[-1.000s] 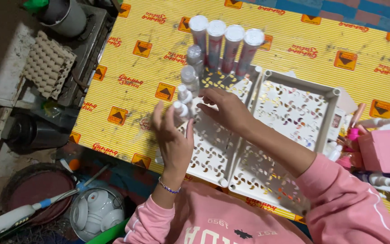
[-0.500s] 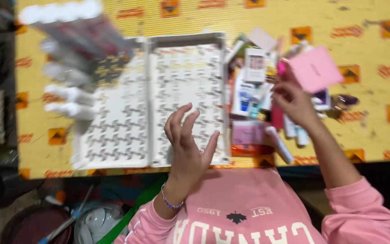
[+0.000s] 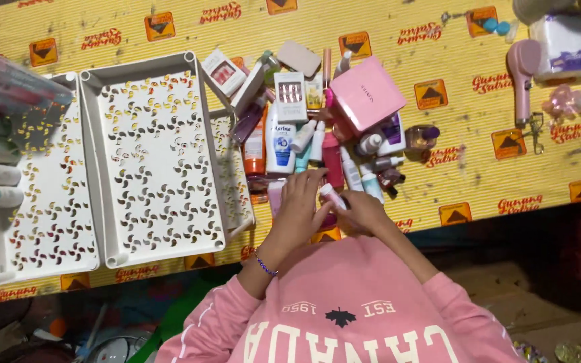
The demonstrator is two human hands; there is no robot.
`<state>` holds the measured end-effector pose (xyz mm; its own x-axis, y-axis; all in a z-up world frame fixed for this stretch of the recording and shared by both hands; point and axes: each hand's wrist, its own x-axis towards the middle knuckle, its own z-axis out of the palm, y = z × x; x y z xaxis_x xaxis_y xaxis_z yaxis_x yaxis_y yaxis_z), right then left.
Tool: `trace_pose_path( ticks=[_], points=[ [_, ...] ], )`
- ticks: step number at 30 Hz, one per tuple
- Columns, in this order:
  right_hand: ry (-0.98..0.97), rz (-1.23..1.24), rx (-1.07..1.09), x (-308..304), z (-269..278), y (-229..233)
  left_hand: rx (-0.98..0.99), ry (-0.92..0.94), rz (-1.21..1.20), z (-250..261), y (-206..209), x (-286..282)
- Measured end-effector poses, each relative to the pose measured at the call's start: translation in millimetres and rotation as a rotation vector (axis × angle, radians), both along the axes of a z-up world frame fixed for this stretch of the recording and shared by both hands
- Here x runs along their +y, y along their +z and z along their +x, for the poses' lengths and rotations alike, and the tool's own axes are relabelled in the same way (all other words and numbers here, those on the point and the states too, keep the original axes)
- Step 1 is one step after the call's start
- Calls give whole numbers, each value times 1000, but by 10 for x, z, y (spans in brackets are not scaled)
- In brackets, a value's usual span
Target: Organizing various skincare and beauty products into storage trays on a table.
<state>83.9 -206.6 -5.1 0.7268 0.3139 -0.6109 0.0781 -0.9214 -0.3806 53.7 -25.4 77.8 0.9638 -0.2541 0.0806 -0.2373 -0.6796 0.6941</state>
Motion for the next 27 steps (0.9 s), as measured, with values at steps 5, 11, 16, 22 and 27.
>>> trace_pose_path(
  ticks=[5, 11, 16, 22, 27],
  points=[
    [-179, 395, -54, -101, 162, 344, -29, 33, -86, -36, 304, 14],
    [-142, 846, -220, 365, 475, 1344, -269, 170, -215, -29, 995, 381],
    [262, 927, -558, 941, 464, 1932, -355, 246, -322, -59, 1135, 597],
    [440, 948, -679, 1506, 422, 2355, -472, 430, -350, -162, 1429, 1118],
    [395, 1021, -632, 1971, 557, 2464, -609, 511, -40, -16, 1473, 2092]
  ],
)
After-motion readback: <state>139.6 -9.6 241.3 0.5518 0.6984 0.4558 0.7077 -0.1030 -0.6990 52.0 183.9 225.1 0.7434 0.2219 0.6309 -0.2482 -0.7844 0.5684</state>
